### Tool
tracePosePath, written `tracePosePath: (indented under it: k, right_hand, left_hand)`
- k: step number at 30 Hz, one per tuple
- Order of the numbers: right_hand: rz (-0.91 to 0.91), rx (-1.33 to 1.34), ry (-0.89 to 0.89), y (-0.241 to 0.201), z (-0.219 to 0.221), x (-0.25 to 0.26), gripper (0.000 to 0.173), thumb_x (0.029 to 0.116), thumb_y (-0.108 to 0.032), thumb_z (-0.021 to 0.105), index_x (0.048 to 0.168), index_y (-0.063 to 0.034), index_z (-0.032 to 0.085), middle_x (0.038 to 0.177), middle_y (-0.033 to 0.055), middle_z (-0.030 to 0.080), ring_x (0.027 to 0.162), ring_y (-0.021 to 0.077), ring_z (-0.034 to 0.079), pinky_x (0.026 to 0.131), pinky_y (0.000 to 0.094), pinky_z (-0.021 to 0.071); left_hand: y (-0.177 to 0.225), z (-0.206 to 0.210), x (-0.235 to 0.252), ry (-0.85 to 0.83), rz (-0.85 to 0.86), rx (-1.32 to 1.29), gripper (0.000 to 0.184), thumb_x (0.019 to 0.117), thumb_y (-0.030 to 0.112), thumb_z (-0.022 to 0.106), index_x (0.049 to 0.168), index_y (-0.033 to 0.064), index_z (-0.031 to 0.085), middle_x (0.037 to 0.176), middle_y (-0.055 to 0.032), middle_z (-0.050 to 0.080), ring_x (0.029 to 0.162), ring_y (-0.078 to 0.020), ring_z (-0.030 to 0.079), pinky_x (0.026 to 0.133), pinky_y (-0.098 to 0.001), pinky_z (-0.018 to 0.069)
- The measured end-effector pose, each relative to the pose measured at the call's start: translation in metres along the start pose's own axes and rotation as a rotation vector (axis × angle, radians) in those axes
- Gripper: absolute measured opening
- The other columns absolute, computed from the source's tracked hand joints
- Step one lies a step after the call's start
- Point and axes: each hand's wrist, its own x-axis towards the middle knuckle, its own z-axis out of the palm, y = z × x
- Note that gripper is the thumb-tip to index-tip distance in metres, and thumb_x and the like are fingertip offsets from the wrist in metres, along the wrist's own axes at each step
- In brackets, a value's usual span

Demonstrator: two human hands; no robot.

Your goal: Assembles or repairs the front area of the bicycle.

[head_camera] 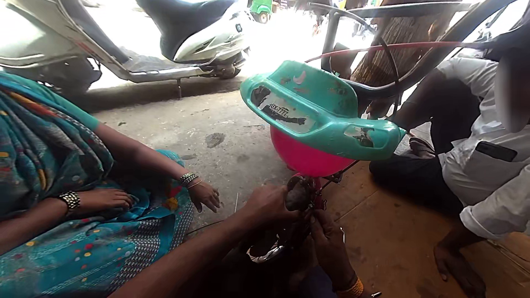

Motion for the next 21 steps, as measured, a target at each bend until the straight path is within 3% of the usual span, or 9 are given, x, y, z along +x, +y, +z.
tracePosePath:
  k: [3,5,7,12,15,18,21]
  right_hand:
    - [0.004,0.028,-0.037,0.001,0.0,0.005,0.027,0.1054,-0.009,0.044,0.106,-0.0001,0.069,0.073,-0.0004,0.061,0.059,0.0075,0.056,0.055,0.0254,0.0505]
    - [-0.014,-0.022,-0.058,0.004,-0.004,0.006,0.026,0.1065,-0.009,0.046,0.11,-0.0003,0.07,0.079,0.0006,0.068,0.067,0.0088,0.065,0.062,0.0264,0.0575]
    - [-0.078,-0.215,-0.028,0.007,-0.007,0.006,0.024,0.1046,-0.013,0.052,0.111,-0.0044,0.073,0.085,-0.0011,0.073,0.073,0.0073,0.069,0.068,0.0267,0.0595]
    - [-0.328,-0.627,0.158,-0.003,-0.014,0.009,0.026,0.096,-0.03,0.065,0.11,-0.0089,0.066,0.084,-0.0026,0.07,0.07,0.0087,0.068,0.06,0.0295,0.0583]
    - [-0.453,-0.704,0.05,-0.009,-0.022,0.021,0.033,0.0998,-0.029,0.058,0.128,-0.0177,0.07,0.102,-0.0004,0.073,0.079,0.0106,0.07,0.066,0.0329,0.0606]
    - [-0.52,-0.655,0.046,-0.012,-0.019,0.032,0.023,0.0978,-0.021,0.059,0.11,-0.0172,0.079,0.088,-0.0001,0.074,0.073,0.011,0.069,0.064,0.0308,0.0592]
    - [-0.478,-0.63,0.072,-0.019,-0.016,0.035,0.014,0.0935,-0.021,0.066,0.094,-0.0134,0.077,0.08,0.0012,0.071,0.07,0.0144,0.069,0.062,0.0351,0.0587]
  left_hand:
    - [-0.002,-0.003,0.004,0.003,0.011,-0.004,0.065,0.0827,0.074,0.062,0.111,0.0156,0.066,0.094,-0.0055,0.069,0.094,-0.0249,0.068,0.08,-0.0497,0.0546]
    - [-0.002,-0.002,0.004,0.002,0.015,0.005,0.066,0.0832,0.074,0.061,0.112,0.0155,0.066,0.094,-0.0056,0.069,0.095,-0.0247,0.068,0.08,-0.0495,0.0548]
    - [-0.003,-0.001,0.005,0.002,0.013,0.016,0.066,0.0831,0.075,0.061,0.111,0.0156,0.066,0.092,-0.0054,0.069,0.093,-0.0245,0.068,0.079,-0.0493,0.055]
    - [-0.002,-0.002,0.005,0.0,0.011,0.027,0.066,0.0829,0.076,0.061,0.11,0.0158,0.065,0.091,-0.0052,0.068,0.092,-0.0252,0.068,0.078,-0.0496,0.0552]
    - [-0.002,-0.002,0.003,0.001,0.007,0.03,0.067,0.0829,0.076,0.06,0.111,0.0158,0.065,0.093,-0.0052,0.068,0.094,-0.0248,0.068,0.079,-0.0497,0.0552]
    - [-0.001,-0.006,0.001,0.001,0.01,0.023,0.067,0.0842,0.075,0.059,0.113,0.0146,0.065,0.097,-0.0075,0.069,0.097,-0.0265,0.068,0.082,-0.051,0.0544]
    - [0.004,-0.013,-0.001,-0.033,0.006,0.015,0.069,0.0851,0.073,0.06,0.115,0.0106,0.064,0.101,-0.0121,0.069,0.101,-0.0314,0.067,0.085,-0.0551,0.0532]
